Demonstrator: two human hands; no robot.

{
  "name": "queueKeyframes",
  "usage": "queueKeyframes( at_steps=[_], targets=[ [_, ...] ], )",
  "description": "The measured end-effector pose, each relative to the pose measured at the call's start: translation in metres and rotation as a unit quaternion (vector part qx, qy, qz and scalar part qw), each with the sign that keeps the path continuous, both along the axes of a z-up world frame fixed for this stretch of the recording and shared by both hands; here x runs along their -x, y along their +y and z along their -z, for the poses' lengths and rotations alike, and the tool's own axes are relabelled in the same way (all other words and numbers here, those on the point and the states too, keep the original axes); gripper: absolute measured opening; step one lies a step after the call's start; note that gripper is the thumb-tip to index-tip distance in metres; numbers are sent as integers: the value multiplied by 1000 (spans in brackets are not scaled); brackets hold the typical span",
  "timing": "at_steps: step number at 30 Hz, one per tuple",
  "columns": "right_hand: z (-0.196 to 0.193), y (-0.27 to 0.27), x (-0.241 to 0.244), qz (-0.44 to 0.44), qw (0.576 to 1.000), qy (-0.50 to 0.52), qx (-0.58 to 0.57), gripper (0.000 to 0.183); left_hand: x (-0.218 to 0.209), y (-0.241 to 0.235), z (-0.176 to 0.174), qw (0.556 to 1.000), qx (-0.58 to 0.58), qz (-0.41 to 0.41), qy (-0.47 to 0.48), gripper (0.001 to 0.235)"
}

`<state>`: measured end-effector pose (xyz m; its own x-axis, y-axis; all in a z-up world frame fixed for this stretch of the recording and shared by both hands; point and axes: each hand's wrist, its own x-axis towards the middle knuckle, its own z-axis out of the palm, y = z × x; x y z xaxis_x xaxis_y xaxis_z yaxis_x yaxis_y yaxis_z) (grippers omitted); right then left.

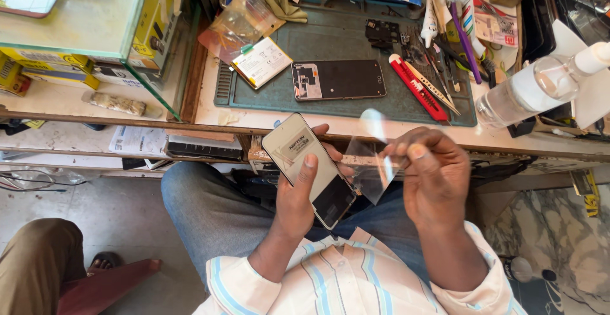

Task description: The person uses a red utility knife to pry and scrape adhesive from the edges of a disassembled smartphone. They then use a purple toothbrush to clean the interior surfaces. The person briefly opens a drawer and handles a second smartphone before returning to the first device.

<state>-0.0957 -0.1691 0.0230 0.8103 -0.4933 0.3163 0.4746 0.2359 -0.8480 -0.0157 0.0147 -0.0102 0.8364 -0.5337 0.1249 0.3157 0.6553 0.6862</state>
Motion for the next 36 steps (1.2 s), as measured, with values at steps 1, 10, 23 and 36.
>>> queueKeyframes(
  at_steps=[1, 10, 23, 36],
  targets=[
    [-1, -2, 1, 2, 1000, -11, -1, 7, 0, 0, 0, 1000, 7, -1, 3, 63],
    [-3, -34, 5, 51, 997, -50, -22, 7, -5, 4, 0, 993, 92, 48, 63, 64],
    [35, -63, 33, 56, 983, 114, 135, 6, -6, 6, -7, 993, 89, 41, 72, 62],
    [42, -55, 33, -4, 954, 168, 249, 14, -2, 3, -15, 992, 107, 42, 59, 61]
  ],
)
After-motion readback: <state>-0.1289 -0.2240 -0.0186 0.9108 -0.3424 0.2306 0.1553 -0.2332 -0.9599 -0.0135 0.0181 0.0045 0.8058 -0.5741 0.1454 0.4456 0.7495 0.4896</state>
